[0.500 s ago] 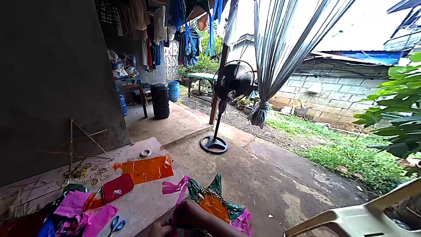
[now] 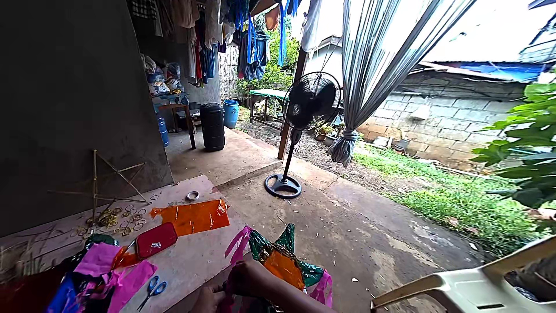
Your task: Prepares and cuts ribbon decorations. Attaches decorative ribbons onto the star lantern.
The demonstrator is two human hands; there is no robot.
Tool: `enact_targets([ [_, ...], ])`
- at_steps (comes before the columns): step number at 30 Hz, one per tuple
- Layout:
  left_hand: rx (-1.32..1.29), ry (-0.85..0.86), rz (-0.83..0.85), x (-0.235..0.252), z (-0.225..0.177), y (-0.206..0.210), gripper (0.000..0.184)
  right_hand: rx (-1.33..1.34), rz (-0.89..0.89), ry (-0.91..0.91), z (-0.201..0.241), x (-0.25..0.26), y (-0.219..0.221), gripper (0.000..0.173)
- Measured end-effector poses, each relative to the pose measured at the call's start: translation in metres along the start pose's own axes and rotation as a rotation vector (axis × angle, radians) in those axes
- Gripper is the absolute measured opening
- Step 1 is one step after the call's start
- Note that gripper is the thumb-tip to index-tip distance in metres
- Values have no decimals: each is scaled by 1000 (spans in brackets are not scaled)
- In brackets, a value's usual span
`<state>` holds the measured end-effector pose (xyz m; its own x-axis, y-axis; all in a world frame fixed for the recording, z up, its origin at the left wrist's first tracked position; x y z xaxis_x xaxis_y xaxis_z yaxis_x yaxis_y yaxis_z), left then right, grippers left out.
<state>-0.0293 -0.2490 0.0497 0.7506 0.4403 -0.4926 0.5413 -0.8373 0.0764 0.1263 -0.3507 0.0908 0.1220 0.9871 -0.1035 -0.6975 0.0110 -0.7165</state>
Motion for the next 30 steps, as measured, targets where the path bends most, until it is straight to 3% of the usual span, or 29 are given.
enact_targets([
  [15,111,22,178,-9,3,-5,8,41,-72,-3,-13,0,7,28],
  [23,408,11,390,-13,-12,-21,21,81,-145,137,0,-8,-20,29],
  [30,795,-74,280,-33,-22,-72,17,-12,-265,150,-5,-15,-20,20],
])
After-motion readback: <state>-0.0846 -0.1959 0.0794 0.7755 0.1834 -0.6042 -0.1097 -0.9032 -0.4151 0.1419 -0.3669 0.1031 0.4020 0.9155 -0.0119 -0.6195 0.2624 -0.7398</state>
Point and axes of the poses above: each hand's wrist, its own x-axis towards the middle knuckle, its own y-axis out of the palm, z = x × y, the point moved 2 cm from there along x, towards the middle knuckle
